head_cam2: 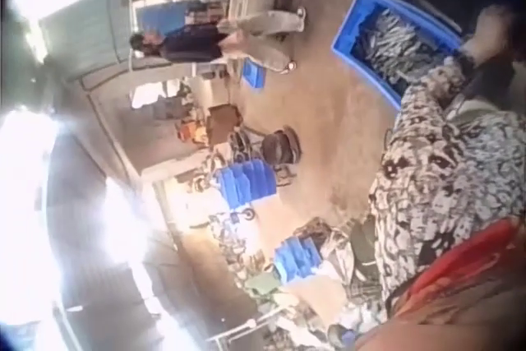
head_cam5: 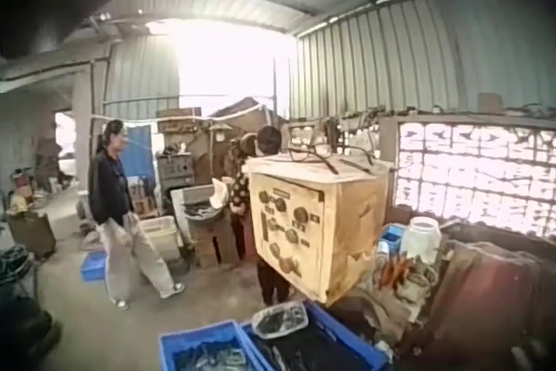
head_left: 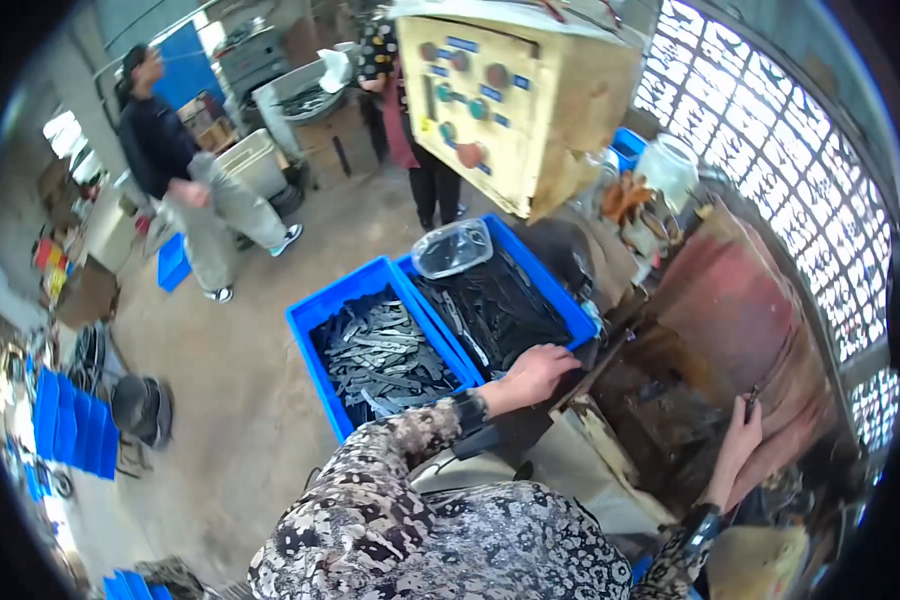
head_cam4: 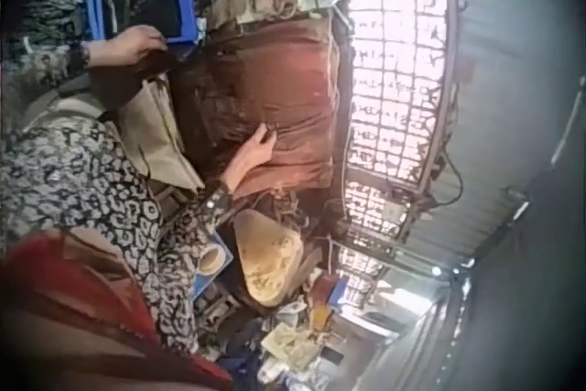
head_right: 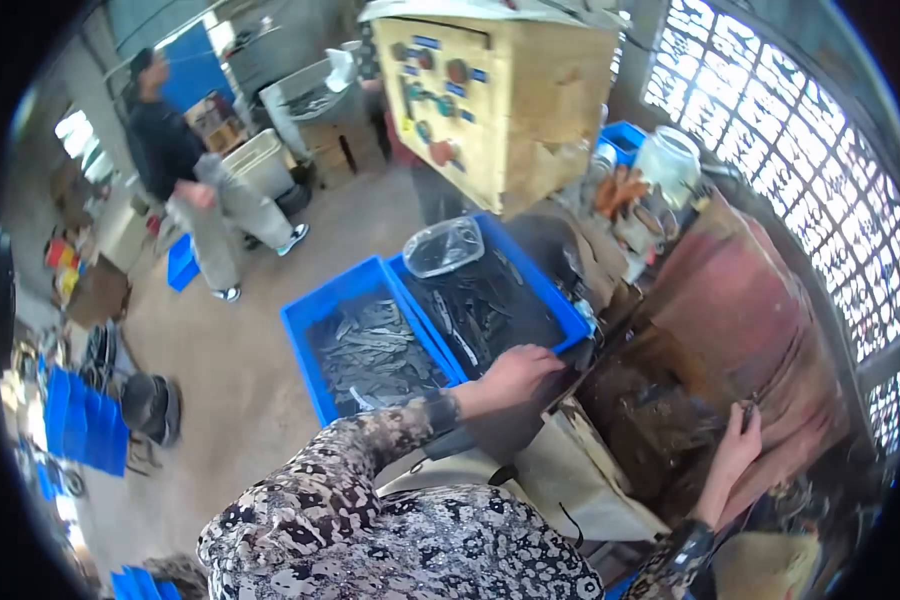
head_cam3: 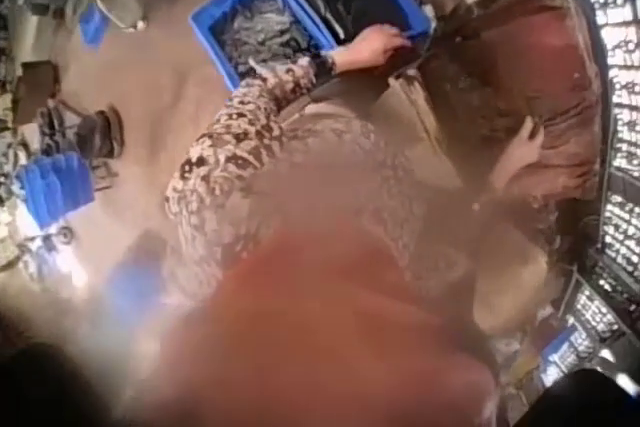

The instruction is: The person picks up a metal piece from a blue bin, holds it against a grinding wheel, and then places it into a different blue bin, occasionally using a metal rod to adjust the machine.

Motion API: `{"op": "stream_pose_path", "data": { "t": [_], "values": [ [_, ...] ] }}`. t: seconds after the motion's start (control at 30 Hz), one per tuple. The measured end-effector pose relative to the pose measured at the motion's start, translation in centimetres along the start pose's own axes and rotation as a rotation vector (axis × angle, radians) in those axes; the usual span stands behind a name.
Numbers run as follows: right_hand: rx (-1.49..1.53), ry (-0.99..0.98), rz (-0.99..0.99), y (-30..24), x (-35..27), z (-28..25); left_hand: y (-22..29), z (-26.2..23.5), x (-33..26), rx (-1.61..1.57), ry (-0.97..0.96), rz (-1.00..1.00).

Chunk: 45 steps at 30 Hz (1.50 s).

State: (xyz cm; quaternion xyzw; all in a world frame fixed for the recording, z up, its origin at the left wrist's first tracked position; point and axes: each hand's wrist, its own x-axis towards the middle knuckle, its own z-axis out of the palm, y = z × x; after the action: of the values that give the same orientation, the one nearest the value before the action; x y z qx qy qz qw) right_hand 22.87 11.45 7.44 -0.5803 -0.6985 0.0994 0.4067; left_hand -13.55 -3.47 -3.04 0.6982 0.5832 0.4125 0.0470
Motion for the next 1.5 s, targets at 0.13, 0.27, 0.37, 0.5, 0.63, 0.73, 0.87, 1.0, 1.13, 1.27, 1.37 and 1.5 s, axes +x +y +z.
{"op": "stream_pose_path", "data": {
  "t": [0.13, 0.27, 0.37, 0.5, 0.63, 0.73, 0.87, 1.0, 1.13, 1.27, 1.37, 1.5],
  "values": [
    [-0.01, -0.061, -0.092, 2.7, 6.6, 0.9, -1.2, -4.2, -5.0, 0.051, 0.069, -0.115],
    [-0.038, -0.096, -0.104, 5.3, 10.7, 2.1, -2.6, -5.5, -9.7, 0.128, 0.125, -0.258],
    [-0.025, -0.115, -0.097, 6.5, 12.1, 2.9, -2.5, -5.4, -12.4, 0.211, 0.163, -0.341],
    [-0.031, -0.117, -0.08, 6.8, 12.5, 3.0, -2.6, -4.6, -14.3, 0.24, 0.218, -0.389],
    [-0.033, -0.068, -0.092, 4.5, 10.2, 2.5, -1.5, -4.0, -13.8, 0.229, 0.256, -0.378],
    [-0.118, 0.264, 0.047, -0.7, 4.2, 1.6, -0.3, -3.6, -13.2, 0.201, 0.269, -0.338],
    [-0.159, 0.183, -0.123, 3.3, -2.9, 3.9, 1.2, -1.9, -11.9, 0.116, 0.21, -0.266],
    [-0.134, 0.017, 0.035, 2.4, -6.4, 4.1, 1.5, -0.5, -9.9, 0.037, 0.127, -0.162],
    [-0.238, -0.01, 0.099, 1.1, -5.2, 5.8, 1.3, 0.8, -8.1, 0.03, 0.167, -0.129],
    [-0.299, 0.238, -0.286, 6.7, -6.0, 8.0, -0.2, 3.3, -7.9, -0.045, 0.053, -0.216],
    [-0.366, 0.244, -0.269, 9.4, -6.8, 6.2, -0.5, 4.5, -8.9, -0.105, -0.025, -0.23],
    [-0.427, 0.185, -0.225, 12.8, -7.8, 4.7, -1.0, 5.0, -10.0, -0.116, -0.09, -0.248]
  ]
}}
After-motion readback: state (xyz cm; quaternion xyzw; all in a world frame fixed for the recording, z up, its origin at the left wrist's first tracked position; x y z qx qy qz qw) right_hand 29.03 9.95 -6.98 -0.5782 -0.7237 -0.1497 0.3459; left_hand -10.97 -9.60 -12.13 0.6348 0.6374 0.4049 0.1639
